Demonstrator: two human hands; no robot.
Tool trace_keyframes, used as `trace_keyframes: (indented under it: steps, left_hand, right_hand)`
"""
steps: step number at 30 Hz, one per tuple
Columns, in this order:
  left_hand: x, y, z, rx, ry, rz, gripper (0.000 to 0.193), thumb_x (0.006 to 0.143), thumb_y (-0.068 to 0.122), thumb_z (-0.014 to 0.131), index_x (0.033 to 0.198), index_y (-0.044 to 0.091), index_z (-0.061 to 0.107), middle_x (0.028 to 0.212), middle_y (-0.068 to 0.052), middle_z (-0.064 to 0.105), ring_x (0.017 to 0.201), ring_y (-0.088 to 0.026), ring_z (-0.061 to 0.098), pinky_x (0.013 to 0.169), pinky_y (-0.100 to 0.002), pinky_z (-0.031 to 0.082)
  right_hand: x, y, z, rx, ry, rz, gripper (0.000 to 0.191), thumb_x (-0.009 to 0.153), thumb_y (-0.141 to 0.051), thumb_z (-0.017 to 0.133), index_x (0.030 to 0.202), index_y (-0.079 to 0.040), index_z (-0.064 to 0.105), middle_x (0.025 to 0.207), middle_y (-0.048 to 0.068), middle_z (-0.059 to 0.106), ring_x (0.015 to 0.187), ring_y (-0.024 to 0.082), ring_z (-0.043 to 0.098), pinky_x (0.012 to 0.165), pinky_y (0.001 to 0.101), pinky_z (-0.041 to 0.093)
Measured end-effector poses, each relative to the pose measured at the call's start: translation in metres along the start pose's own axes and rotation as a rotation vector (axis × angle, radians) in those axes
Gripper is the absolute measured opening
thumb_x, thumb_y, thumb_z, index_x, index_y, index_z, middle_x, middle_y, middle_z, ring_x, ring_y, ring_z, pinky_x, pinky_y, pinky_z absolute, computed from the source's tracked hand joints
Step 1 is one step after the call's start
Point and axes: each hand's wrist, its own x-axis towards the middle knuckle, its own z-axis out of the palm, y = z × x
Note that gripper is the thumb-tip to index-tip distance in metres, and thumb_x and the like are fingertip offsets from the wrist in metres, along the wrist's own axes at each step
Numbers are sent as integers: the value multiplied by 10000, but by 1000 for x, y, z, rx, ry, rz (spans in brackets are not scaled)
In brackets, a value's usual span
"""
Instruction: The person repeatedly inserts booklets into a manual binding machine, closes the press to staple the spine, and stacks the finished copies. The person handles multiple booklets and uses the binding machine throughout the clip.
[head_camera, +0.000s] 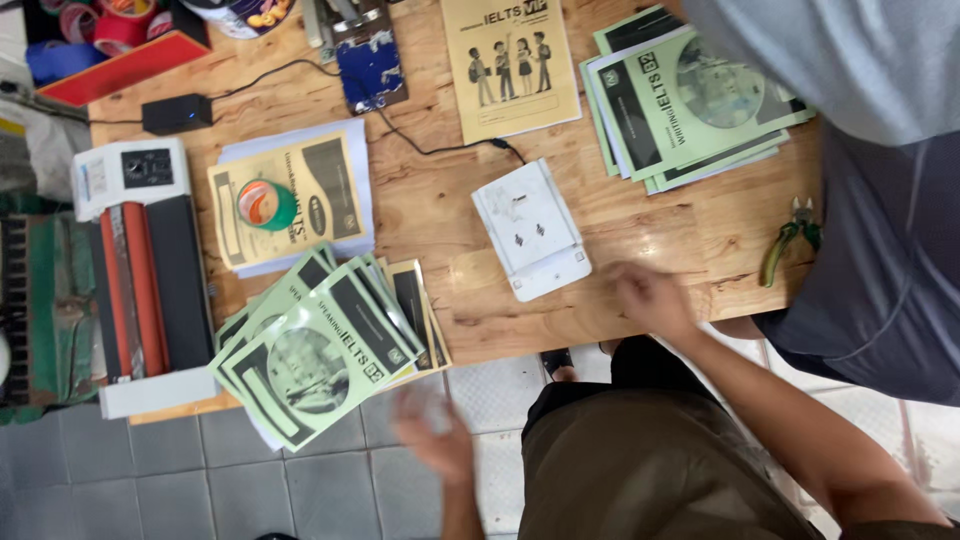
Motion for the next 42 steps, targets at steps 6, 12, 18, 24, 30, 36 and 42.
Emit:
trace_keyframes:
  steps: [6, 12, 18, 24, 30, 36, 42]
  left_hand:
    - [57, 172, 98, -805, -645, 149, 203, 927, 62, 718, 1129, 46, 725, 1299, -161, 641, 1258, -383, 595, 903, -379, 571]
    - [115, 244, 144, -920, -685, 250, 164, 977, 60, 670, 1134, 44, 715, 1181, -114, 720, 1132, -299, 682, 1000, -410, 550]
    - [92, 241, 142, -850, -848, 34, 134, 979, 85, 657, 1078, 34, 734, 1058, -114, 753, 982, -261, 719, 888, -361, 554]
    - [54, 202, 135, -844, -903, -195, 133, 992, 93, 630, 1061, 26, 723, 1038, -112, 762, 997, -247, 732, 896, -337, 549]
    - [25, 178, 176, -1132, -1107, -674, 443, 1085, 373, 466, 1213, 7, 680, 1183, -120, 731, 1124, -254, 673, 998, -354, 523]
    - [23, 178, 221, -1702, -1374, -1325, 844, 975, 704, 193, 1350, 37, 549, 1254, -159, 692, 1116, -306, 672, 879, -432, 588]
    - [-16, 186, 220, -1322, -1680, -1315, 463, 1099, 311, 470, 1480, 50, 441, 1474, -138, 567, 1330, -307, 595, 1016, -430, 538]
  right_hand:
    - [93, 23, -86, 755, 121, 598, 349, 1040, -239, 536, 1306, -19, 587, 1267, 170, 670, 1141, 283, 673, 996, 399, 564]
    - [153, 1, -59, 1201, 186, 750, 367, 1010, -356, 539, 1245, -74, 528, 1175, 102, 643, 1051, 245, 647, 983, 427, 555]
    - [188, -6, -64, 1215, 411, 967, 366, 969, -409, 634, 1152, -107, 535, 888, 16, 608, 840, 181, 642, 809, 388, 583]
    - [204, -4, -73, 1182, 373, 721, 180, 978, -283, 586, 1051, -120, 561, 774, 29, 492, 672, 153, 485, 642, 352, 536]
    - [123, 15, -119, 1251, 290, 562, 122, 957, -261, 555, 985, -156, 502, 801, 0, 451, 668, 131, 379, 788, 355, 457]
    - [-17, 53, -137, 966, 127, 765, 268, 979, -194, 478, 1188, -40, 545, 1100, 121, 622, 926, 242, 612, 923, 449, 498]
    - [-75, 63, -133, 998, 299, 869, 417, 1025, -298, 462, 1379, -82, 507, 1335, 95, 614, 1183, 251, 627, 1048, 463, 488]
